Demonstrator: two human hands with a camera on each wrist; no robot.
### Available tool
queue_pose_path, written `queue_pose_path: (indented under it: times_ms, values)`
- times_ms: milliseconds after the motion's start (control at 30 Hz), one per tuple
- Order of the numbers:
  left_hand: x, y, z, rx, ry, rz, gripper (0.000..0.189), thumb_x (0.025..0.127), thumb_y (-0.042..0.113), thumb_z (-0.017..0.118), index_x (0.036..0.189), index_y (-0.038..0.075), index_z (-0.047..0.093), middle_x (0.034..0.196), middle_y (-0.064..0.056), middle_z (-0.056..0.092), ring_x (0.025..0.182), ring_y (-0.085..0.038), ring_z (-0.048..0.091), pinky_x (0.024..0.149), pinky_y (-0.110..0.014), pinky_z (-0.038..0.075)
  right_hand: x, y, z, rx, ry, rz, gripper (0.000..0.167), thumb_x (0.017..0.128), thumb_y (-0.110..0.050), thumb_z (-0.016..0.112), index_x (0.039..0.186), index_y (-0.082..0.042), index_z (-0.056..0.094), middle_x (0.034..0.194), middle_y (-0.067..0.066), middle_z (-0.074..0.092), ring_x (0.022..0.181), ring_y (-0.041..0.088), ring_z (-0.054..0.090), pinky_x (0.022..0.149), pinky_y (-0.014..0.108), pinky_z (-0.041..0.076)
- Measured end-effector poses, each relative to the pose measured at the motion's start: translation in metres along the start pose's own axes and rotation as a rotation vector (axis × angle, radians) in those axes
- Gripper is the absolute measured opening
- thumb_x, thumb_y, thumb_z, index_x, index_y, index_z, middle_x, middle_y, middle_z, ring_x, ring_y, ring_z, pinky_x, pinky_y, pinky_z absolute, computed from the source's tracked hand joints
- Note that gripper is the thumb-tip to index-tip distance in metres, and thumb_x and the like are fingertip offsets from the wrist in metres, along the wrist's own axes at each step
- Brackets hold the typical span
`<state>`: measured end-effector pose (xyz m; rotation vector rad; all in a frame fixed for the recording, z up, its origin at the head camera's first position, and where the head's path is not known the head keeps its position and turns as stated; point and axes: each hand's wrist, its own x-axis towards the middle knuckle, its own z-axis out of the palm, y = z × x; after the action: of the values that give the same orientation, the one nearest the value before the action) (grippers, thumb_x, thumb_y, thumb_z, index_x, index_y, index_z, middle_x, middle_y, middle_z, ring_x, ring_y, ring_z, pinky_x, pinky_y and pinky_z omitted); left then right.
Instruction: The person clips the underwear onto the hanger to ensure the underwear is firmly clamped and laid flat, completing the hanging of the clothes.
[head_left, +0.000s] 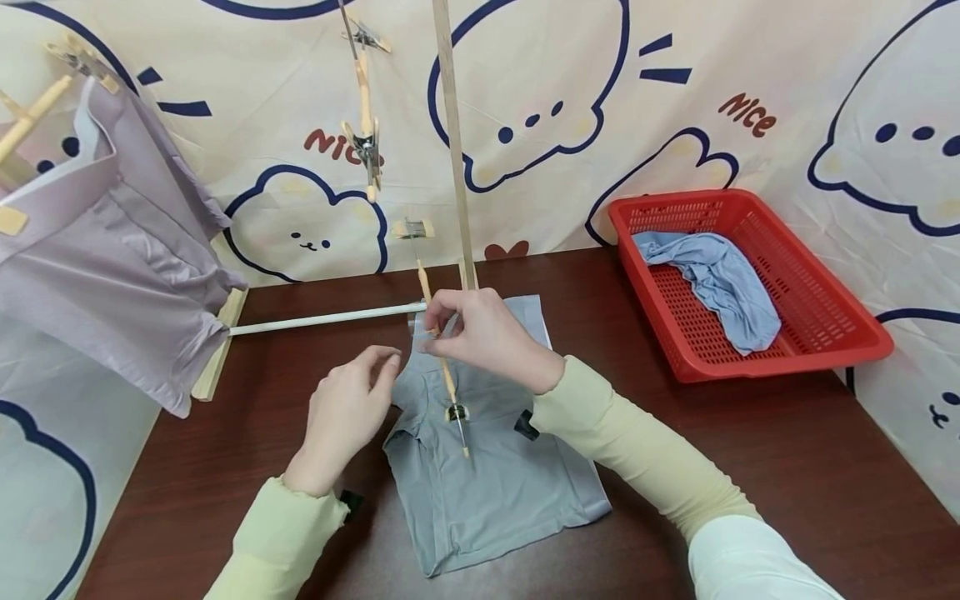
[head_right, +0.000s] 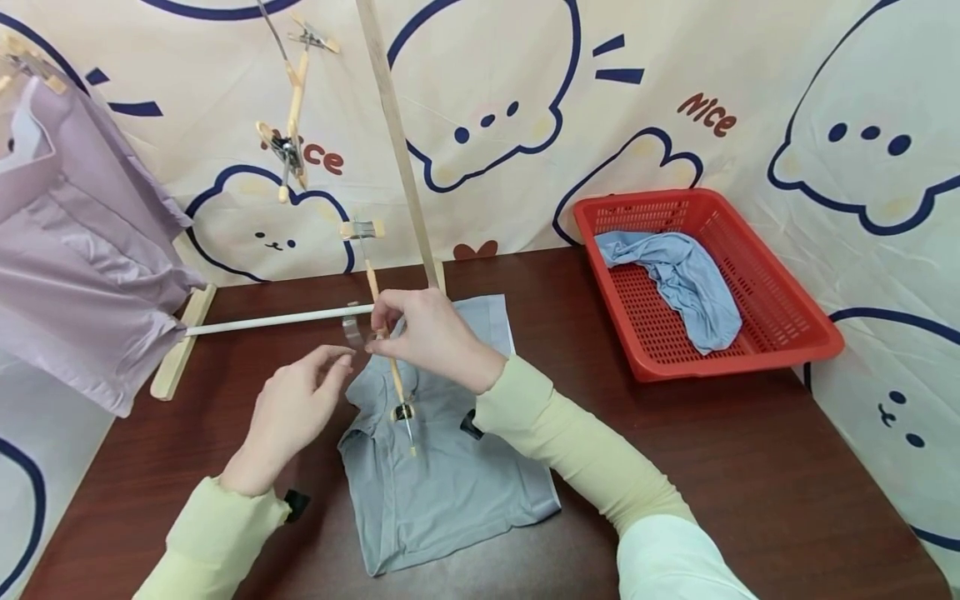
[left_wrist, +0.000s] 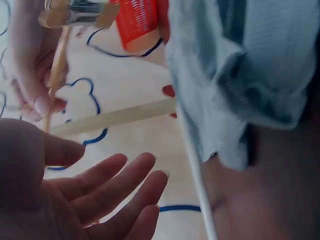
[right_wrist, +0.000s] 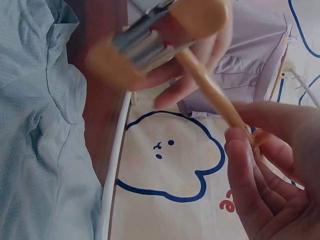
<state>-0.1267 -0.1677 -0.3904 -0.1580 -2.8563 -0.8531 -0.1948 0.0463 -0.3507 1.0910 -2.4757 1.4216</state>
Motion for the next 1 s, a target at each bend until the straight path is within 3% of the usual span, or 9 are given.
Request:
queue_pose_path:
  times_ms: [133, 233, 367, 467, 667, 1000]
  values:
    - [0.002, 0.001, 0.013, 0.03, -0.109, 0.065, 0.037, 0.102, 0.033, 0.061, 0.13, 0.009, 0.067, 0.116, -0.01, 0.07, 0.088, -0.028, 0.067, 0.069, -0.047, 0.053, -0.006, 0.001, -0.004, 0.066, 0.008, -0.027, 0.019, 0.086, -0.007, 0.083, 0.087, -0.012, 0.065, 0.081, -0.006, 0.066, 0.06, 0.012, 0.062, 0.054, 0.028, 0.05]
    - [0.003, 0.001, 0.023, 0.069, -0.168, 0.159, 0.044, 0.096, 0.03, 0.071, 0.132, 0.005, 0.065, 0.129, -0.015, 0.063, 0.117, -0.035, 0.059, 0.091, -0.053, 0.05, -0.011, 0.001, -0.008, 0.102, 0.022, -0.034, 0.017, 0.087, -0.006, 0.082, 0.088, -0.011, 0.066, 0.082, -0.005, 0.067, 0.059, 0.012, 0.063, 0.052, 0.03, 0.051]
    - [0.001, -0.001, 0.036, 0.124, -0.227, 0.297, 0.06, 0.089, 0.031, 0.08, 0.135, 0.0, 0.061, 0.14, -0.022, 0.055, 0.13, -0.04, 0.05, 0.102, -0.057, 0.042, -0.018, 0.001, -0.016, 0.137, 0.017, 0.003, 0.014, 0.088, -0.006, 0.08, 0.09, -0.01, 0.067, 0.084, -0.004, 0.067, 0.057, 0.012, 0.065, 0.052, 0.032, 0.053]
    - [0.0, -0.002, 0.043, 0.145, -0.287, 0.352, 0.073, 0.084, 0.035, 0.085, 0.14, -0.002, 0.057, 0.147, -0.024, 0.048, 0.136, -0.041, 0.045, 0.106, -0.057, 0.039, -0.024, 0.001, -0.024, 0.151, 0.009, 0.043, 0.012, 0.089, -0.007, 0.08, 0.091, -0.011, 0.068, 0.086, -0.002, 0.068, 0.059, 0.015, 0.066, 0.057, 0.033, 0.056]
    - [-0.004, -0.005, 0.047, 0.165, -0.392, 0.316, 0.09, 0.08, 0.04, 0.088, 0.149, 0.0, 0.047, 0.154, -0.024, 0.04, 0.142, -0.04, 0.038, 0.11, -0.053, 0.037, -0.044, 0.003, -0.04, 0.132, 0.009, 0.115, 0.011, 0.09, -0.008, 0.08, 0.093, -0.012, 0.069, 0.09, -0.002, 0.069, 0.063, 0.017, 0.066, 0.062, 0.035, 0.058]
    - [-0.005, -0.008, 0.044, 0.177, -0.415, 0.279, 0.094, 0.076, 0.042, 0.09, 0.15, 0.003, 0.048, 0.156, -0.022, 0.038, 0.144, -0.039, 0.036, 0.105, -0.054, 0.042, -0.079, 0.014, -0.062, 0.086, -0.019, 0.214, 0.013, 0.09, -0.009, 0.079, 0.093, -0.013, 0.068, 0.084, 0.0, 0.068, 0.06, 0.022, 0.064, 0.057, 0.036, 0.056]
